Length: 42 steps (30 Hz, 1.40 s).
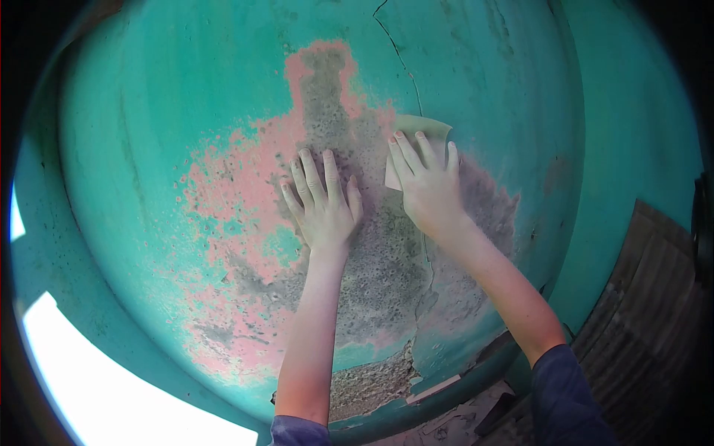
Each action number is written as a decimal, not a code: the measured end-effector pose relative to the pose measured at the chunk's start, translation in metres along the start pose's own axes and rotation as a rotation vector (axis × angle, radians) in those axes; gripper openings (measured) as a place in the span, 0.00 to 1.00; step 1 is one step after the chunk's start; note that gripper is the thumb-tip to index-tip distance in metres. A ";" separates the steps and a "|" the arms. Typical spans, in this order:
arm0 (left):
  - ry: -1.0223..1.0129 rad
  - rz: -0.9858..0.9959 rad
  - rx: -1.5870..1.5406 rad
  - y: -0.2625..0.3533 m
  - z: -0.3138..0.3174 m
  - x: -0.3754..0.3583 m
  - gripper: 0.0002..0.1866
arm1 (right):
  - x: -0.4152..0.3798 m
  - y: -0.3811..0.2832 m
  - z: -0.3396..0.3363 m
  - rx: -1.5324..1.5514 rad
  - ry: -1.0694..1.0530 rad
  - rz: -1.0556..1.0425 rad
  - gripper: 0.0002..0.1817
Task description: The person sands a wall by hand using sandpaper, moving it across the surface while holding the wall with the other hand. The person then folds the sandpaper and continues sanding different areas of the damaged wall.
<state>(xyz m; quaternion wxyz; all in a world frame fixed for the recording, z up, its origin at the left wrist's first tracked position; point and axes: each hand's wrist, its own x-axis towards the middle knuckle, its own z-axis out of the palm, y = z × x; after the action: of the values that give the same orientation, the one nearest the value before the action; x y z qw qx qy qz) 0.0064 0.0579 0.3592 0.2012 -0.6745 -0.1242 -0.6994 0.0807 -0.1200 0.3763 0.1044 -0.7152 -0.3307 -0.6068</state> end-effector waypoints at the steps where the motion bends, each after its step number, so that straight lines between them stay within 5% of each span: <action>1: 0.000 0.003 0.001 0.000 0.000 0.001 0.34 | 0.008 0.002 -0.001 -0.021 0.021 0.008 0.37; 42: -0.025 0.007 0.009 0.000 -0.003 -0.001 0.34 | -0.021 0.016 0.003 0.172 -0.038 -0.019 0.38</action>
<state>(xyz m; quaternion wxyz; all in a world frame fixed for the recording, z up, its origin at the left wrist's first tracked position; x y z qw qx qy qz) 0.0038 0.0564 0.3585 0.2051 -0.6825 -0.1276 -0.6898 0.0919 -0.1380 0.3605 0.1532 -0.7119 -0.3903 -0.5634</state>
